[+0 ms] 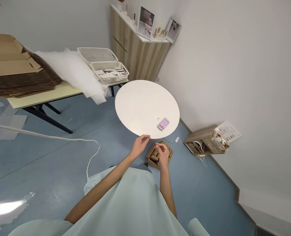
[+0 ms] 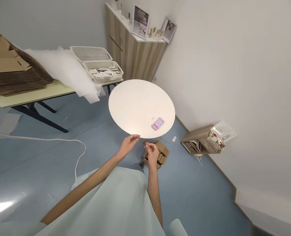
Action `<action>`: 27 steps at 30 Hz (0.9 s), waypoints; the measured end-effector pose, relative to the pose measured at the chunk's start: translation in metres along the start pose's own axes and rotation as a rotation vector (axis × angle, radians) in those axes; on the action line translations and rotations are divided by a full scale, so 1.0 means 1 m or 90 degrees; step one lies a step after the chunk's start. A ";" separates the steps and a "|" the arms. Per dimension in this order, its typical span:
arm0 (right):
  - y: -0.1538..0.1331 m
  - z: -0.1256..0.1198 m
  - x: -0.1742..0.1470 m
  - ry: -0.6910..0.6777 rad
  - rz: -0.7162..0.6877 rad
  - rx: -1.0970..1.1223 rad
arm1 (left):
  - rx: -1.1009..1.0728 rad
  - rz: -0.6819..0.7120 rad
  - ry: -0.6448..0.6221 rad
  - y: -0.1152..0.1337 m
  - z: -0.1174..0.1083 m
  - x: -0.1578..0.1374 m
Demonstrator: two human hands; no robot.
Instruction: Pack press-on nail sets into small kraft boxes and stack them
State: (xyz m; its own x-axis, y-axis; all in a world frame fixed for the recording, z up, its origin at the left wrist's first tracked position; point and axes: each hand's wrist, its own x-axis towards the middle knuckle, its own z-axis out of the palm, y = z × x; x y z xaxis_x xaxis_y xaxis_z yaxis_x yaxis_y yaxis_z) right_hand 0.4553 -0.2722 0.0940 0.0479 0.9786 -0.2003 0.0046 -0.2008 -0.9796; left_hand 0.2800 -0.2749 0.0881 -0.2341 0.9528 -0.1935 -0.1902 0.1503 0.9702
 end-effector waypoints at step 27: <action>-0.056 0.312 0.198 -0.268 0.103 0.006 | 0.081 -0.049 0.290 0.105 -0.265 0.209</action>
State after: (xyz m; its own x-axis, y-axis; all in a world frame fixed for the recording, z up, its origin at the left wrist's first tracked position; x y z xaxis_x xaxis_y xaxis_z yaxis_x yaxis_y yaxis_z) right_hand 0.1529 -0.0533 0.1047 -0.3634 0.8686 -0.3369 0.0210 -0.3538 -0.9351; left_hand -0.0419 -0.1300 0.1112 -0.6230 0.7297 -0.2819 -0.1112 0.2741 0.9553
